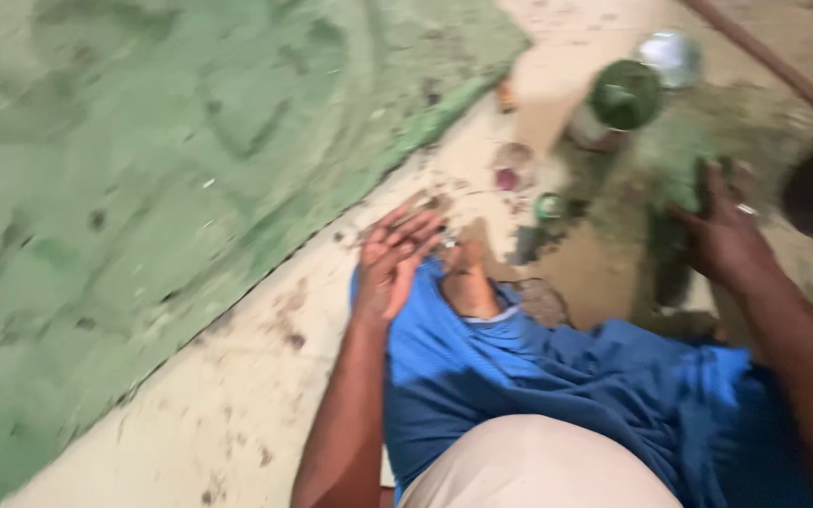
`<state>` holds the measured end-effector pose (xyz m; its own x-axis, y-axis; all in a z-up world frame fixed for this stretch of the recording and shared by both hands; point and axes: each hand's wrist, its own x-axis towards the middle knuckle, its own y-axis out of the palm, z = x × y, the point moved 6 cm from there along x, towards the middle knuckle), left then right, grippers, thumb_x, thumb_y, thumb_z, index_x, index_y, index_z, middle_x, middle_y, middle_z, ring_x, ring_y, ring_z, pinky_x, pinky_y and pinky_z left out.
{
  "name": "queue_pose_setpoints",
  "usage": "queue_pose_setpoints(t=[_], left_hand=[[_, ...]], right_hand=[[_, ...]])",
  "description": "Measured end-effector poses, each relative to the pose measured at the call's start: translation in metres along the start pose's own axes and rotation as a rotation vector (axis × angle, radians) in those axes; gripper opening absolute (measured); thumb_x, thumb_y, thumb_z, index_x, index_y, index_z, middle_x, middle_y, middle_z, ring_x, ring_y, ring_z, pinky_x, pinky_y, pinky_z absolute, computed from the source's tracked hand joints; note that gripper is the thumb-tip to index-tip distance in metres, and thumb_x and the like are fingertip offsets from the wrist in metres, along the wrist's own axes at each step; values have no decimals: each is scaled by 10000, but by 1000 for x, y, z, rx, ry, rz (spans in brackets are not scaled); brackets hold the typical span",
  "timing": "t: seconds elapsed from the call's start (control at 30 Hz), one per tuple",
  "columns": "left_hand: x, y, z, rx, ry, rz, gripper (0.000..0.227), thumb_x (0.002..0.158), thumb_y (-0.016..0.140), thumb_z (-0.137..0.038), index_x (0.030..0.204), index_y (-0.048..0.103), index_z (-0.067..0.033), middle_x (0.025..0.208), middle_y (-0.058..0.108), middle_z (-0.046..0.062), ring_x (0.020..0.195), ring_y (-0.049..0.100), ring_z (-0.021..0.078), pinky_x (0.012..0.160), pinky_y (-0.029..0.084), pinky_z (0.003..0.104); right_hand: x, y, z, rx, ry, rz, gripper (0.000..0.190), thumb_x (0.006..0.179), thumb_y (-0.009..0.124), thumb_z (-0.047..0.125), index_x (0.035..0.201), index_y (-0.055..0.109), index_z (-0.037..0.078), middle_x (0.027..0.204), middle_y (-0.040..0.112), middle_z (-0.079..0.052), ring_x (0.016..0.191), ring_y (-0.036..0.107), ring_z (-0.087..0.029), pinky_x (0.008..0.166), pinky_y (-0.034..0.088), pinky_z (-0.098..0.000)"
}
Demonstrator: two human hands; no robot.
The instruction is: The person sits on the floor and uses a small brush to apply green paint to the edges of a large green-painted board. The person repeatedly dips the brush into a paint can and carefully paints along the perimeter of the board.
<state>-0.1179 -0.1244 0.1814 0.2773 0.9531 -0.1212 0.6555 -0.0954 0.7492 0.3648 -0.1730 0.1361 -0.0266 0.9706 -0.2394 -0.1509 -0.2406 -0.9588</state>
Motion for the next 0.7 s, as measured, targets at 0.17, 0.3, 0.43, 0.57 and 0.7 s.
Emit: queue_pose_setpoints(t=[0.17, 0.3, 0.43, 0.57, 0.7], left_hand=[[-11, 8, -10, -46, 20, 0, 580, 931, 635, 22, 1477, 442, 37, 1444, 563, 285, 1375, 551, 427, 1181, 446, 526], [-21, 7, -25, -78, 68, -94, 500, 956, 619, -32, 1434, 480, 16, 1422, 589, 256, 1343, 580, 389, 1149, 479, 480], [-30, -40, -45, -38, 193, -496, 318, 1034, 594, -135, 1306, 611, 27, 1234, 694, 225, 1155, 668, 324, 1038, 587, 448], [-46, -112, -66, 114, 250, -738, 220, 1024, 599, -140, 1175, 668, 5, 1068, 751, 184, 967, 720, 292, 899, 620, 428], [-43, -164, -49, 102, 33, -693, 201, 986, 632, -39, 1178, 656, 18, 1124, 739, 203, 1030, 711, 306, 949, 602, 437]], right_hand=[[-19, 14, -7, 450, -1, -271, 1050, 579, 854, 139, 1550, 467, 38, 1586, 306, -370, 1520, 234, -580, 1215, 291, -557], [-37, -5, 4, 567, -20, -284, 679, 663, 807, 71, 1313, 614, 88, 1556, 490, -223, 1454, 437, -401, 1226, 393, -473], [-29, -38, 47, 1033, 119, -229, 628, 861, 676, 18, 1475, 558, 72, 1595, 504, -156, 1440, 489, -293, 1180, 415, -403], [22, -88, 159, 999, -219, -218, 694, 852, 684, -5, 1517, 496, 57, 1666, 396, -183, 1558, 361, -297, 1233, 339, -404], [108, -72, 279, 826, -256, -67, 650, 855, 770, 95, 1457, 534, 165, 1699, 60, -268, 1574, 135, -442, 1235, 258, -492]])
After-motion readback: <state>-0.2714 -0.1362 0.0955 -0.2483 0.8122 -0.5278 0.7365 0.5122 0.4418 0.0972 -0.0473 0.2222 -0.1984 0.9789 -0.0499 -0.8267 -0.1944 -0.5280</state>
